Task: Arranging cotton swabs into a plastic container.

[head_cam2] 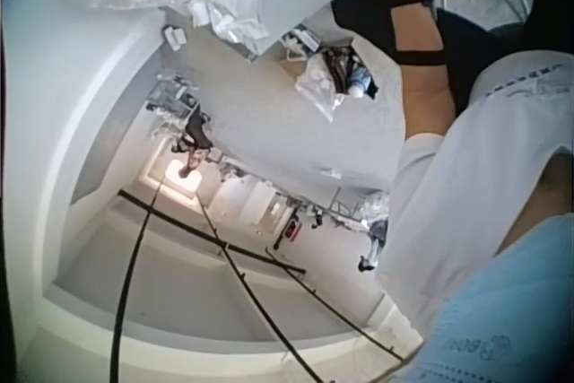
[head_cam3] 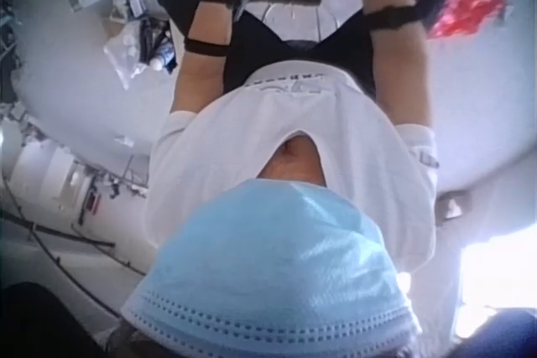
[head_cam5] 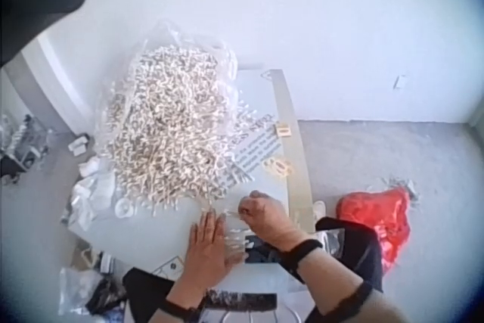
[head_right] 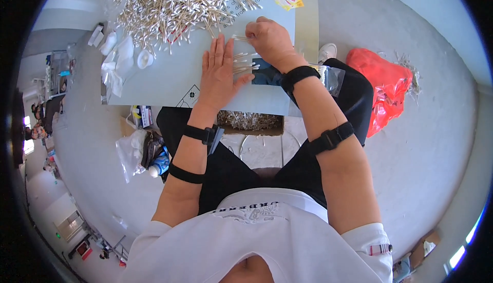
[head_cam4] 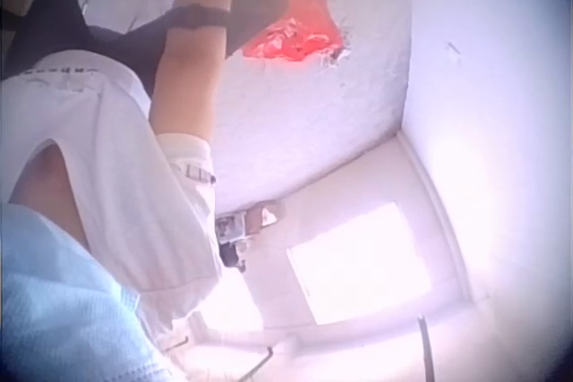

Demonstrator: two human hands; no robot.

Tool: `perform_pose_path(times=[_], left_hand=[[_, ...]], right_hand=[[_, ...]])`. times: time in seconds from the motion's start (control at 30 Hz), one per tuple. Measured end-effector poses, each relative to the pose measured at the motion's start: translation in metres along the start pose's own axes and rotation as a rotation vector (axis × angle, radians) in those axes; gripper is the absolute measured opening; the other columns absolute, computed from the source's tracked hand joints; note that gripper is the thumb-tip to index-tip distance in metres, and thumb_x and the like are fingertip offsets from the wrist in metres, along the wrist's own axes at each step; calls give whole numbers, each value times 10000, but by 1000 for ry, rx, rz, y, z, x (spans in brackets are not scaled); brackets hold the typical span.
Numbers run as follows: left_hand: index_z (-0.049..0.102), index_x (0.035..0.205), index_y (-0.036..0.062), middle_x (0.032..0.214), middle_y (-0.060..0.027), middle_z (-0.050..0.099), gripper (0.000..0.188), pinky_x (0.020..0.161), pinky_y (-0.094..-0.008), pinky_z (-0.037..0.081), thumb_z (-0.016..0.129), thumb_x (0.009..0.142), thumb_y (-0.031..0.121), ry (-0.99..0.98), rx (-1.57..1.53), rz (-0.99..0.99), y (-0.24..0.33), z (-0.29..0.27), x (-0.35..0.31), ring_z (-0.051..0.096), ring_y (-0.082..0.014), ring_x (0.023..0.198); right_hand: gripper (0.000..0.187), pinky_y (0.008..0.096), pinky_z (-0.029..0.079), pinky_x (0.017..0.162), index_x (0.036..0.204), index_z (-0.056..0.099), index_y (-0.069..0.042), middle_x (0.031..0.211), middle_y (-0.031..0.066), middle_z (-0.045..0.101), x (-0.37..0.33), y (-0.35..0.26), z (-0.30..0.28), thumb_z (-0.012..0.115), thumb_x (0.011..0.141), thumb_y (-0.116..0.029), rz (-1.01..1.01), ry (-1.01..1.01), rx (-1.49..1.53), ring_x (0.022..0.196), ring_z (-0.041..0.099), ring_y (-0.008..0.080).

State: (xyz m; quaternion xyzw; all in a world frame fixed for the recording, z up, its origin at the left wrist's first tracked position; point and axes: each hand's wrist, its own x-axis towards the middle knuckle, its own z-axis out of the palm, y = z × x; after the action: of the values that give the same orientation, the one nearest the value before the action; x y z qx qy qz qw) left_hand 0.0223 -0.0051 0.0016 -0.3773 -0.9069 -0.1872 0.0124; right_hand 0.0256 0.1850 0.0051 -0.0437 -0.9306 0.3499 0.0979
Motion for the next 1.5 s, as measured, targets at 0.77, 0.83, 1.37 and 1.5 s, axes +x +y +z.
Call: perform_pose_path(times=[0.77,0.83,1.37,1.5], left_hand=[[311,1425,-28,1487,-221,285,550,1141,-417,212,434,1000,300,387,-672,-220,13,17,-6,272,-340,1389],[310,1429,-26,1482,-192,305,545,1128,-382,230,374,1026,335,466,-942,-310,17,21,-4,285,-297,1384],[268,1462,20,1537,-186,219,811,1157,-485,129,633,845,399,49,-193,27,17,11,6,176,-350,1435],[249,1459,-10,1547,-174,202,905,1153,-519,105,647,813,483,-11,-43,-13,33,7,-3,156,-329,1444]], right_hand=[[246,314,390,1000,1166,579,28,1302,150,531,-78,-28,22,491,970,-93,167,518,600,1181,521,261],[251,312,377,1015,1175,574,26,1313,148,527,-77,-31,27,489,974,-97,171,561,634,1200,509,262],[257,321,499,842,1095,628,16,1068,138,610,-59,-14,8,607,854,-68,247,335,498,972,606,232],[208,322,499,737,955,686,-37,926,126,607,-48,-8,5,681,748,-55,118,249,39,837,613,259]])
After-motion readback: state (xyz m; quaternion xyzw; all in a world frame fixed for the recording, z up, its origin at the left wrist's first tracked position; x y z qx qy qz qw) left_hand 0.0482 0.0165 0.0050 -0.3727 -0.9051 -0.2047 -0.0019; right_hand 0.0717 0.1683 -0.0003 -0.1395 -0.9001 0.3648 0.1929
